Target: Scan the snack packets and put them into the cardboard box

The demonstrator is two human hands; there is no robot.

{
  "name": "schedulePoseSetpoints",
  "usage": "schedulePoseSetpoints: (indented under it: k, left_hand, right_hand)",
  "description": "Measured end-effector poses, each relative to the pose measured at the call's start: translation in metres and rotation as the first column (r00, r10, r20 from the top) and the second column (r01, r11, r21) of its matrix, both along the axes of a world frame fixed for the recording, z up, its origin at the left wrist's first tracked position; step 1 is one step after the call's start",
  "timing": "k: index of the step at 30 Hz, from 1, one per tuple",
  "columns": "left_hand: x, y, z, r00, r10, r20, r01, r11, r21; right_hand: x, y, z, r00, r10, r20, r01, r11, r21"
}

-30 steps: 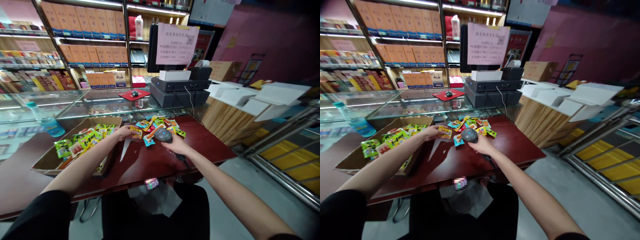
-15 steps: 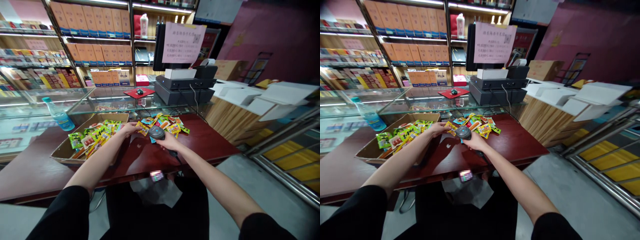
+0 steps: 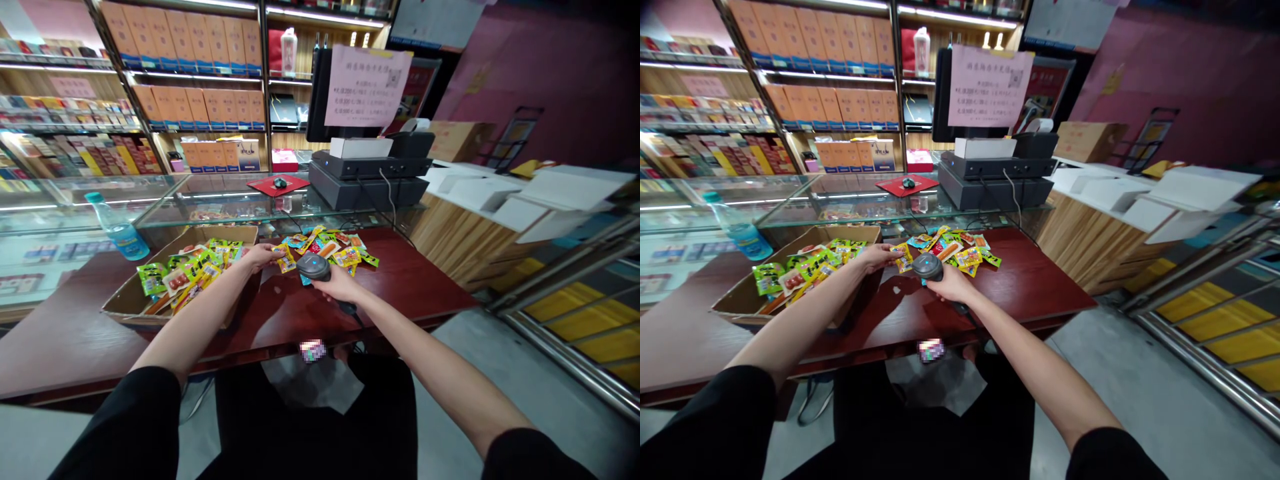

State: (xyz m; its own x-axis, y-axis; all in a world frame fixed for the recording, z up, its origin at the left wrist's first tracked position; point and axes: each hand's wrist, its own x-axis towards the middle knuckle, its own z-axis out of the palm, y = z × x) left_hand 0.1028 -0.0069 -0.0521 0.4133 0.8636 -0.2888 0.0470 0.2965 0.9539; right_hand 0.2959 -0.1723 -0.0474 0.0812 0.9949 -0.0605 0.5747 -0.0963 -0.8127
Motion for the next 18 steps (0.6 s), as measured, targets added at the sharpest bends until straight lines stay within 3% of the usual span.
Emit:
schedulePoseSetpoints:
  k: [18]
  left_hand:
    - [0.0000,0.0001,-0.0004,1.000,-0.016,0.010,0.016,1.000,0.008]
  right_hand:
    - [-0.0037,-0.0063,0.0084,0.999,0.048,-0.023,-0.048,0.999,0.010]
